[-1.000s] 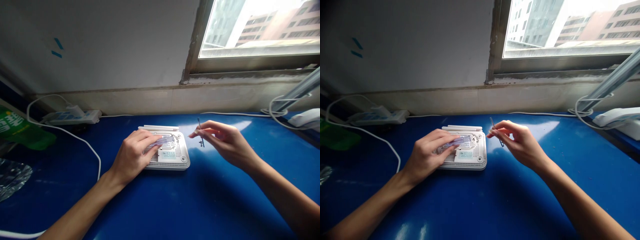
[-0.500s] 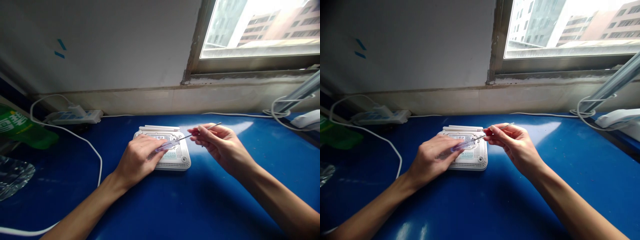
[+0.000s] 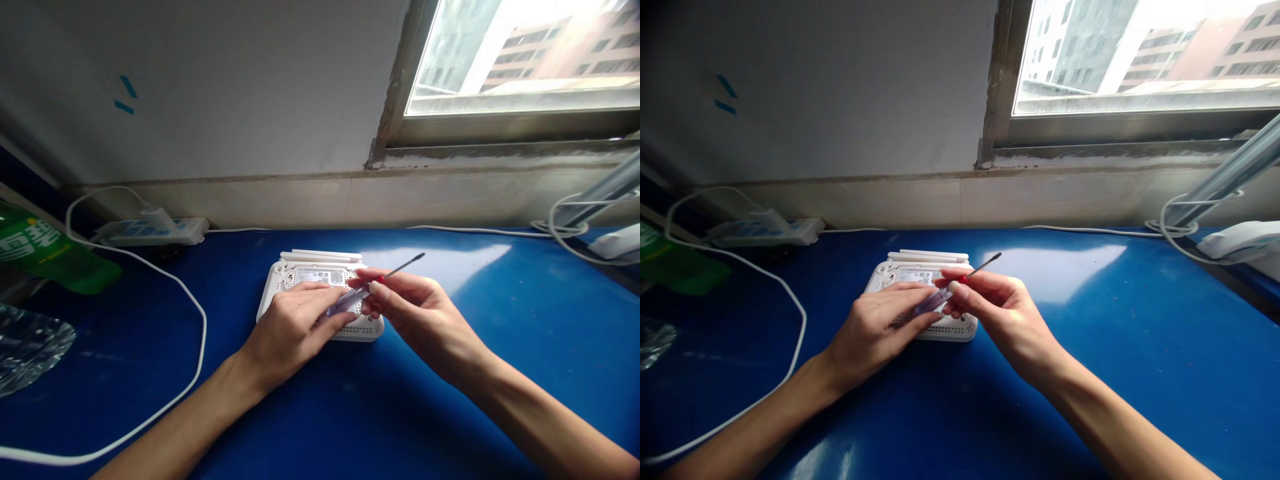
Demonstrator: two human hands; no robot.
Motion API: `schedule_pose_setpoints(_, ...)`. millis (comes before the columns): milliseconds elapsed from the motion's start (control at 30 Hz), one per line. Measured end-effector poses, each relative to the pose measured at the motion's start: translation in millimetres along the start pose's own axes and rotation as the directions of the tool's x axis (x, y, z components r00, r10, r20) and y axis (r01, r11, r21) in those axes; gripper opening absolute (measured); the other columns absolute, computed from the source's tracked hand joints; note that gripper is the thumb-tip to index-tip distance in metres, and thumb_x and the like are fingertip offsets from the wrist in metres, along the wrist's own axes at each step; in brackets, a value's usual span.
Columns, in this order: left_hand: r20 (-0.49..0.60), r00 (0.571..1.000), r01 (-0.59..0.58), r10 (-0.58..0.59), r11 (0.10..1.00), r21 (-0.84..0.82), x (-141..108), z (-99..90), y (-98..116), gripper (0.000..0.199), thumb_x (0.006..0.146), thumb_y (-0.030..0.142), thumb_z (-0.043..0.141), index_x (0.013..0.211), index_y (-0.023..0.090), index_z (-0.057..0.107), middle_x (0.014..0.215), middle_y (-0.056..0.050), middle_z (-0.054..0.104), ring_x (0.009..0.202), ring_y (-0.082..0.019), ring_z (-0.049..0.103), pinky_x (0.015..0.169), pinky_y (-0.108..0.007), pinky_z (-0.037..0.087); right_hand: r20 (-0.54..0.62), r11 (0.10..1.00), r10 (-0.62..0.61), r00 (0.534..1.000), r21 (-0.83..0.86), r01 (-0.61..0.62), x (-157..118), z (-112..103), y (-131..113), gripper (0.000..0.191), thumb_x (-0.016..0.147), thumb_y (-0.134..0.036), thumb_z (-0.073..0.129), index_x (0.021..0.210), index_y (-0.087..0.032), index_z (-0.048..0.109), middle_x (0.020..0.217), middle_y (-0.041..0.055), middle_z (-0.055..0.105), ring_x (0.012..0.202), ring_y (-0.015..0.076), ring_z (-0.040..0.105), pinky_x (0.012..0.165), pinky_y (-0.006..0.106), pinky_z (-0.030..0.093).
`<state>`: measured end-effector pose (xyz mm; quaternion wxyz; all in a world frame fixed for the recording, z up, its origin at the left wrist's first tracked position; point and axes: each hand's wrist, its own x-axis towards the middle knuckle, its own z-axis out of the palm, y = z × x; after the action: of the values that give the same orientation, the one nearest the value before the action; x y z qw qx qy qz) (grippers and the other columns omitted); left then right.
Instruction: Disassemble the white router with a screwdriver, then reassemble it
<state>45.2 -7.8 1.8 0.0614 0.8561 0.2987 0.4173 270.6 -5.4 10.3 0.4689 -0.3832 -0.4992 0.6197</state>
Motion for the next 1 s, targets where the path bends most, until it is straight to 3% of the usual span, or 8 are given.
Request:
schedule_pose_setpoints(67,0.071,0.997,0.019,-0.019,1.0,0.007,2,-3.8,0,0.044,0.103,0.042,0.075,0.133,0.011,0.071,0.126,-0.014,0.082,0.119,-0.026,0.079,0.113,-0.039,0.058,-0.028,1.0,-0.016,0.999,0.009,0.016,1,0,-3,0.033,0.086,-0.05,0.089,0.112,-0.029,0.088,0.105,0.0068,0.084,0.083,0.0189,0.07,0.08,0.033,0.06)
schedule_pose_setpoints(200,0.232,0.961,0.107,-0.15,0.976,0.187,4,-14.1,-4,0.092,0.084,0.068,0.085,0.155,0.016,0.06,0.155,-0.019,0.065,0.146,-0.043,0.058,0.121,-0.064,0.048,-0.081,0.997,-0.037,0.996,-0.07,0.032,6,-12,-16,0.035,0.092,-0.061,0.08,0.107,-0.029,0.087,0.083,0.0028,0.073,0.074,0.0174,0.065,0.064,0.028,0.054)
schedule_pose_setpoints(300,0.306,0.919,0.146,-0.25,0.935,0.325,3,-19.9,-11,0.093,0.082,0.075,0.082,0.156,0.022,0.061,0.163,-0.019,0.057,0.155,-0.048,0.045,0.125,-0.072,0.038,-0.058,0.945,-0.044,0.997,-0.328,0.023,13,-35,-28,0.044,0.091,-0.064,0.079,0.111,-0.025,0.087,0.067,-0.001,0.061,0.056,0.0128,0.051,0.049,0.026,0.04)
schedule_pose_setpoints(367,0.346,0.896,0.149,-0.277,0.923,0.354,2,-22.1,-16,0.095,0.083,0.079,0.078,0.158,0.025,0.06,0.165,-0.018,0.054,0.157,-0.047,0.043,0.127,-0.072,0.033,-0.025,0.873,-0.017,1.0,-0.487,0.003,18,-53,-34,0.05,0.084,-0.066,0.084,0.109,-0.023,0.088,0.063,-0.0004,0.062,0.048,0.0113,0.043,0.042,0.027,0.031)
schedule_pose_setpoints(533,0.398,0.871,0.149,-0.286,0.928,0.342,1,-24.1,-23,0.098,0.082,0.08,0.078,0.162,0.028,0.055,0.165,-0.018,0.054,0.152,-0.043,0.05,0.129,-0.071,0.03,0.037,0.664,-0.065,0.997,-0.744,0.071,22,-87,-46,0.045,0.079,-0.066,0.086,0.098,-0.027,0.091,0.082,0.0082,0.083,0.066,0.0229,0.068,0.053,0.033,0.049)
schedule_pose_setpoints(633,0.401,0.869,0.157,-0.29,0.93,0.333,2,-24.2,-24,0.097,0.081,0.08,0.08,0.16,0.027,0.058,0.163,-0.018,0.057,0.15,-0.045,0.051,0.128,-0.071,0.031,0.101,0.579,-0.048,0.994,-0.808,0.11,20,-92,-51,0.041,0.083,-0.064,0.083,0.095,-0.026,0.091,0.09,0.0084,0.085,0.075,0.0256,0.074,0.064,0.036,0.056)
schedule_pose_setpoints(733,0.395,0.871,0.16,-0.292,0.929,0.335,2,-24.0,-24,0.097,0.08,0.078,0.081,0.16,0.027,0.059,0.162,-0.018,0.058,0.149,-0.047,0.051,0.127,-0.073,0.033,0.126,0.522,-0.023,0.992,-0.845,0.12,19,-88,-52,0.038,0.087,-0.06,0.079,0.098,-0.026,0.091,0.091,0.0068,0.084,0.075,0.0239,0.074,0.064,0.035,0.054)
schedule_pose_setpoints(1000,0.411,0.86,0.161,-0.302,0.926,0.342,1,-25.2,-26,0.096,0.083,0.078,0.078,0.163,0.029,0.054,0.165,-0.016,0.055,0.151,-0.048,0.048,0.126,-0.074,0.032,0.168,0.476,0.003,0.986,-0.867,0.146,17,-85,-53,0.034,0.091,-0.054,0.073,0.099,-0.026,0.09,0.094,0.0051,0.085,0.081,0.024,0.075,0.068,0.035,0.054)
